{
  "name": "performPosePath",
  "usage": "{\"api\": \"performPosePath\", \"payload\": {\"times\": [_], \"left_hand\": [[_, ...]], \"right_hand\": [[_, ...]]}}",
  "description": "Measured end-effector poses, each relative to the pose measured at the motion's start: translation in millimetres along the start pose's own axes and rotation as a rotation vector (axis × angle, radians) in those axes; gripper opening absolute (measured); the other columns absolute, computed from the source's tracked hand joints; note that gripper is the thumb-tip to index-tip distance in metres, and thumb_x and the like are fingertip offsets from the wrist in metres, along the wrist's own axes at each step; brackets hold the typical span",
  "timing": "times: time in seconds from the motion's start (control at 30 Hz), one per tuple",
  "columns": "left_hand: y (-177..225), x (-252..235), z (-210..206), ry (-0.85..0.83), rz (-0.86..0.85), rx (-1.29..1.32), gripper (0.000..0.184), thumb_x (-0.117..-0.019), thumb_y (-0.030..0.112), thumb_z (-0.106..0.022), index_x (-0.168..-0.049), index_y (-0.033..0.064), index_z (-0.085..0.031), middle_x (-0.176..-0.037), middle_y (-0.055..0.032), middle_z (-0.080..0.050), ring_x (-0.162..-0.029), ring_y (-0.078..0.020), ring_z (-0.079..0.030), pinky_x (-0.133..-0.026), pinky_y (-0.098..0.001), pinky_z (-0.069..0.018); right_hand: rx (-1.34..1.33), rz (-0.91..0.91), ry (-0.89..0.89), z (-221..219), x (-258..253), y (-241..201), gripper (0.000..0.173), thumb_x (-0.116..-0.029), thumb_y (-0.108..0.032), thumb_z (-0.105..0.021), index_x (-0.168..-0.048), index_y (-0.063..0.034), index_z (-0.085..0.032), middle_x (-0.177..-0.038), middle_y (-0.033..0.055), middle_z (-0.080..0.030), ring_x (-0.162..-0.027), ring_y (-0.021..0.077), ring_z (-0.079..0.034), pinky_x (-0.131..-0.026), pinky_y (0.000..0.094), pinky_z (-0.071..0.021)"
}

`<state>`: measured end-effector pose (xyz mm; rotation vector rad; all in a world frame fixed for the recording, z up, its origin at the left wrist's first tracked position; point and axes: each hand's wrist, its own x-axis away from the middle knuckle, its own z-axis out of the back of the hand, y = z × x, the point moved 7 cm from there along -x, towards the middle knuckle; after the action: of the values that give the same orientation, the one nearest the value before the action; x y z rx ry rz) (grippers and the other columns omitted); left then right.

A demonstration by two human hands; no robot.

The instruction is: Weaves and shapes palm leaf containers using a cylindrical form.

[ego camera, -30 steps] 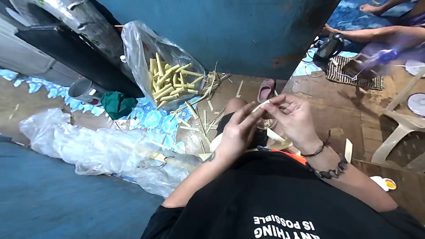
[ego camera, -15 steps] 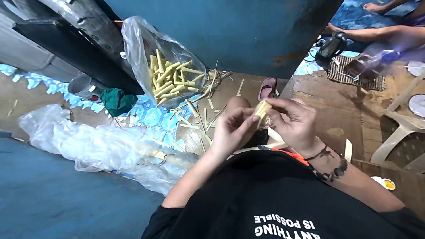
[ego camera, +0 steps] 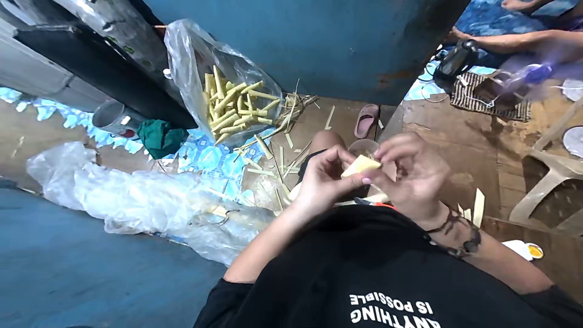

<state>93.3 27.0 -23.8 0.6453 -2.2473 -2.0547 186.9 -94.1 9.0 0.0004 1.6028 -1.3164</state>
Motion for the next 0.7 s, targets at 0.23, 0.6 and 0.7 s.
{"api": "performPosePath", "payload": {"times": [0.23, 0.6, 0.7], "left_hand": [[28, 5, 6, 0.081, -0.223, -0.466, 0.016, -0.0959, 0.009, -0.070, -0.106, -0.0009, -0.064, -0.095, -0.0051, -0.067, -0.082, -0.0083, -0.066, -0.074, -0.0267, -0.0593], [7, -1, 12, -0.022, -0.029, -0.471, 0.014, -0.0927, 0.014, -0.075, -0.100, 0.0029, -0.070, -0.097, -0.0043, -0.064, -0.084, -0.0093, -0.064, -0.073, -0.0246, -0.0582], [4, 2, 10, -0.067, -0.003, -0.541, 0.027, -0.0905, 0.010, -0.077, -0.115, 0.0029, -0.069, -0.104, -0.0059, -0.063, -0.090, -0.0095, -0.066, -0.080, -0.0256, -0.0597]], "right_hand": [[-0.542, -0.690, -0.206, -15, 8, 41, 0.013, -0.1049, -0.012, -0.056, -0.098, -0.0094, -0.067, -0.084, 0.0032, -0.072, -0.067, 0.0122, -0.071, -0.063, 0.0294, -0.0642], [-0.422, -0.760, -0.387, -17, 19, 49, 0.020, -0.1078, -0.018, -0.046, -0.108, -0.0088, -0.064, -0.091, 0.0016, -0.071, -0.078, 0.0115, -0.071, -0.072, 0.0298, -0.0635], [-0.320, -0.713, -0.325, -9, 17, 53, 0.021, -0.1063, -0.019, -0.052, -0.102, -0.0099, -0.070, -0.087, -0.0029, -0.070, -0.076, 0.0066, -0.068, -0.071, 0.0257, -0.0612]]}}
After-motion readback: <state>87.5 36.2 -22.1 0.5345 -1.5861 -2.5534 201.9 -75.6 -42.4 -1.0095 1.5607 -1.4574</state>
